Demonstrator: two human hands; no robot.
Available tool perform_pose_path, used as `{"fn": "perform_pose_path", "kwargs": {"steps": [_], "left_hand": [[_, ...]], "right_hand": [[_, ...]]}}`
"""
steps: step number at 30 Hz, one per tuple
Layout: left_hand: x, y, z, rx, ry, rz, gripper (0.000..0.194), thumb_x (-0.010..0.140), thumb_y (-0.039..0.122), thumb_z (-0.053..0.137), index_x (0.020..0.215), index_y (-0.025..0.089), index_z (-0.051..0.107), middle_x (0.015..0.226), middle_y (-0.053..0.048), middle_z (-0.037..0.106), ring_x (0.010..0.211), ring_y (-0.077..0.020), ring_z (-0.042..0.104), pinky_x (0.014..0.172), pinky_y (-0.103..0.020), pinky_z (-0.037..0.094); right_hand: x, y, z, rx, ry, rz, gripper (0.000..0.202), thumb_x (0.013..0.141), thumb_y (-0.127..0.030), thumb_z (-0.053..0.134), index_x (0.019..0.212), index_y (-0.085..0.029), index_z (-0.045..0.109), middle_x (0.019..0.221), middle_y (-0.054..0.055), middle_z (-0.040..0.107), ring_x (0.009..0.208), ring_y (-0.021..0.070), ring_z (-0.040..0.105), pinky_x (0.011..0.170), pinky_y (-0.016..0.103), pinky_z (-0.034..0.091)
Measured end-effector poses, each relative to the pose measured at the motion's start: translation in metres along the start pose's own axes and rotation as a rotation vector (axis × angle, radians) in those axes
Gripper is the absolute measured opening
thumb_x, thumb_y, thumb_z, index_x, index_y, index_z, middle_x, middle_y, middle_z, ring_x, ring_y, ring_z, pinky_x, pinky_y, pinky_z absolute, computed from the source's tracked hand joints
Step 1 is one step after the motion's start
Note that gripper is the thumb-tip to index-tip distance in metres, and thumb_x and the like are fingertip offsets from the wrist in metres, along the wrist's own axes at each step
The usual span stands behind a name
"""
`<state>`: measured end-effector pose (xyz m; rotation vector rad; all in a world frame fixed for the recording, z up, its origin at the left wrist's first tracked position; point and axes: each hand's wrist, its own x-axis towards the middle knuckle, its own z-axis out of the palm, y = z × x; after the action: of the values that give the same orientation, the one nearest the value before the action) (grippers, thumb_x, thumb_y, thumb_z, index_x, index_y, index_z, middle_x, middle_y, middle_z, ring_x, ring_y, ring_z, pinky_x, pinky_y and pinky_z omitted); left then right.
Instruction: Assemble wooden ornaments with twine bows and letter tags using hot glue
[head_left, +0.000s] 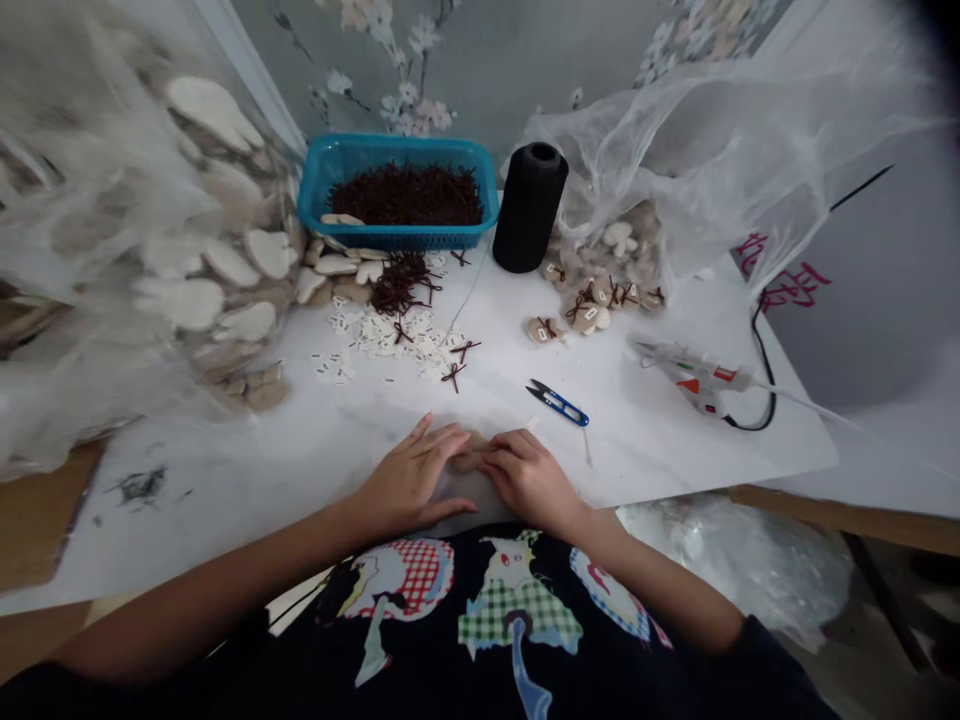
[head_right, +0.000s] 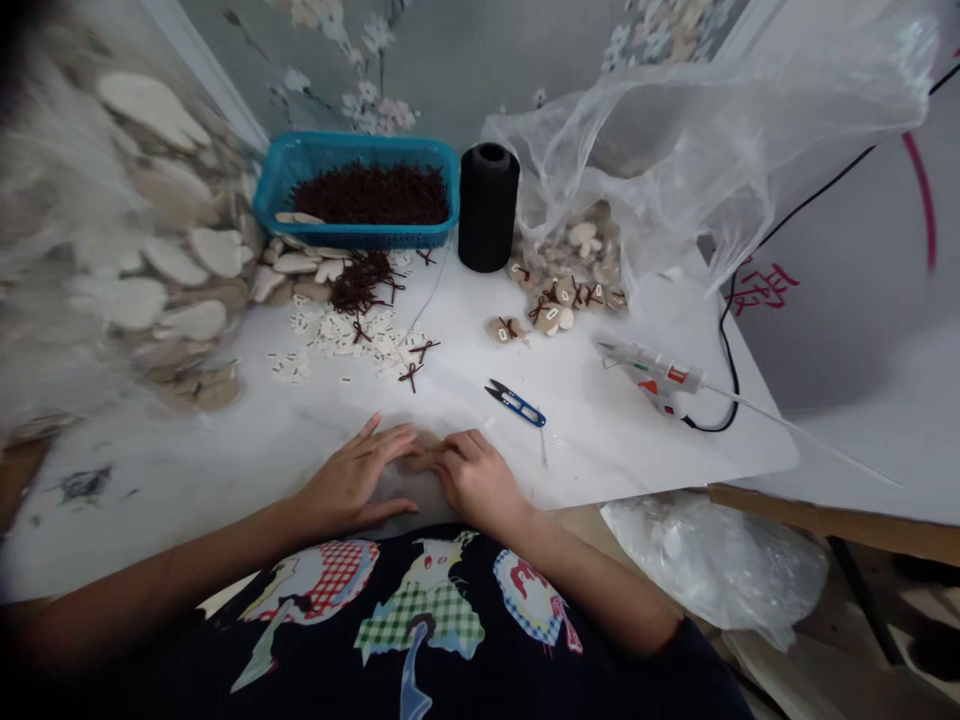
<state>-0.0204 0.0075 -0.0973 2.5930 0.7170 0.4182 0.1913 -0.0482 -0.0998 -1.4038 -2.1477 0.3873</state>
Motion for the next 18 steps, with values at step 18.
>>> {"fn": "perform_pose_path", "kwargs": {"steps": [18], "left_hand": [[-0.003,-0.018,-0.03,-0.458,-0.004,-0.419,0.086,0.076,0.054,0.066,0.141,0.023,0.02,0.13,-0.013,0.057,0.128,-0.0288,0.048,0.109,-0.053,0.034]], "right_hand": [[0.017,0.005,0.011,-0.152,-0.097,-0.088,0.016,0.082,-0.003,0.046,0.082,-0.011,0.059,0.082,0.011,0.061,0.08,0.0238,0.05,0.075,0.035,0.049]]}}
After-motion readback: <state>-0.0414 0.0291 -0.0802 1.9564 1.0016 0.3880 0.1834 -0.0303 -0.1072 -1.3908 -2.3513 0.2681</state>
